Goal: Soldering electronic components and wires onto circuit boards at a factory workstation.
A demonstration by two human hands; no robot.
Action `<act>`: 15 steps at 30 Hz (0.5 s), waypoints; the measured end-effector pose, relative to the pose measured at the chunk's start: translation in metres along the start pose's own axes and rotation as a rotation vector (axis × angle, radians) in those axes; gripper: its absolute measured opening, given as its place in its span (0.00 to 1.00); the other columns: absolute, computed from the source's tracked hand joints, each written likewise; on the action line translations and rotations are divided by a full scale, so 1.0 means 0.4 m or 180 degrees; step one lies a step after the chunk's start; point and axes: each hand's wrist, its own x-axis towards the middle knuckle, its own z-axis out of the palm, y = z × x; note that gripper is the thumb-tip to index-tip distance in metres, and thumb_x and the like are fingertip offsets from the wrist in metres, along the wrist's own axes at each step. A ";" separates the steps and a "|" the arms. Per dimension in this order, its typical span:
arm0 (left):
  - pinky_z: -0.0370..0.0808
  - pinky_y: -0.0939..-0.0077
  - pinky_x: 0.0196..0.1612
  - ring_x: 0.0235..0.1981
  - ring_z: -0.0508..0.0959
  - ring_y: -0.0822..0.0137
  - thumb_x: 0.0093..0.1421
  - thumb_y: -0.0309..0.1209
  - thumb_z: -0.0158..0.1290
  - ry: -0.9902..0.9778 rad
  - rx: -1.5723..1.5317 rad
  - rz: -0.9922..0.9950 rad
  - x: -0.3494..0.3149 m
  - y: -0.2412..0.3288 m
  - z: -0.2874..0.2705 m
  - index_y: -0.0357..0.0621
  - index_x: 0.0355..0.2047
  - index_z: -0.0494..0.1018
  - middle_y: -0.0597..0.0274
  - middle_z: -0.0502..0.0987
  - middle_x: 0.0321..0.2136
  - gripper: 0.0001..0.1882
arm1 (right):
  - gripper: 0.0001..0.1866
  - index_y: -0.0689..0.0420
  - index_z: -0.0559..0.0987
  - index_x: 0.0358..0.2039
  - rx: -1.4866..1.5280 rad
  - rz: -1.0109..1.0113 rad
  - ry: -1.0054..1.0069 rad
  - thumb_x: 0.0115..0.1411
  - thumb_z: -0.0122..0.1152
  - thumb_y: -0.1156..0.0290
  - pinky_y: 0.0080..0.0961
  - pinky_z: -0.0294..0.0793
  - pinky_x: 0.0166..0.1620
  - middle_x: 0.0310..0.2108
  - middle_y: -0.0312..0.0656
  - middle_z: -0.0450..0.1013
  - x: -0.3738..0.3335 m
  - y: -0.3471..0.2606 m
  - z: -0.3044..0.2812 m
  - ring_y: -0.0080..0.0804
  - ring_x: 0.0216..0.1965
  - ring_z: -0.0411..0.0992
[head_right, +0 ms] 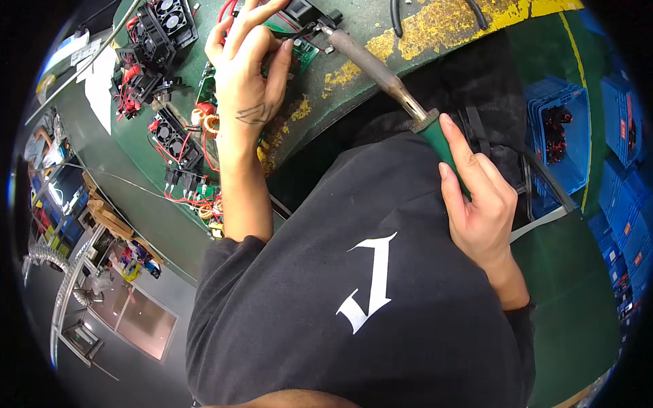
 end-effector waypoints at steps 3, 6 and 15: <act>0.56 0.47 0.68 0.65 0.68 0.39 0.52 0.20 0.58 0.0147 -0.0147 -0.0106 0.006 0.011 0.000 0.38 0.27 0.69 0.44 0.77 0.55 0.08 | 0.25 0.65 0.75 0.62 0.0021 0.0060 -0.0056 0.63 0.58 0.85 0.22 0.73 0.45 0.47 0.51 0.80 -0.003 -0.006 0.004 0.30 0.37 0.76; 0.57 0.46 0.68 0.64 0.69 0.39 0.52 0.20 0.58 0.0185 -0.0052 -0.0149 0.009 -0.024 0.053 0.38 0.27 0.69 0.45 0.77 0.54 0.07 | 0.28 0.62 0.75 0.62 0.0019 -0.0295 0.0259 0.60 0.61 0.86 0.26 0.70 0.31 0.40 0.47 0.80 0.005 0.003 0.026 0.32 0.24 0.66; 0.58 0.44 0.67 0.63 0.69 0.39 0.51 0.19 0.58 0.0439 -0.0047 -0.0131 0.013 -0.019 0.063 0.37 0.27 0.68 0.46 0.78 0.53 0.08 | 0.32 0.51 0.77 0.64 -0.0278 -0.0228 0.0364 0.58 0.64 0.85 0.30 0.66 0.28 0.22 0.41 0.62 0.008 -0.004 0.028 0.32 0.21 0.62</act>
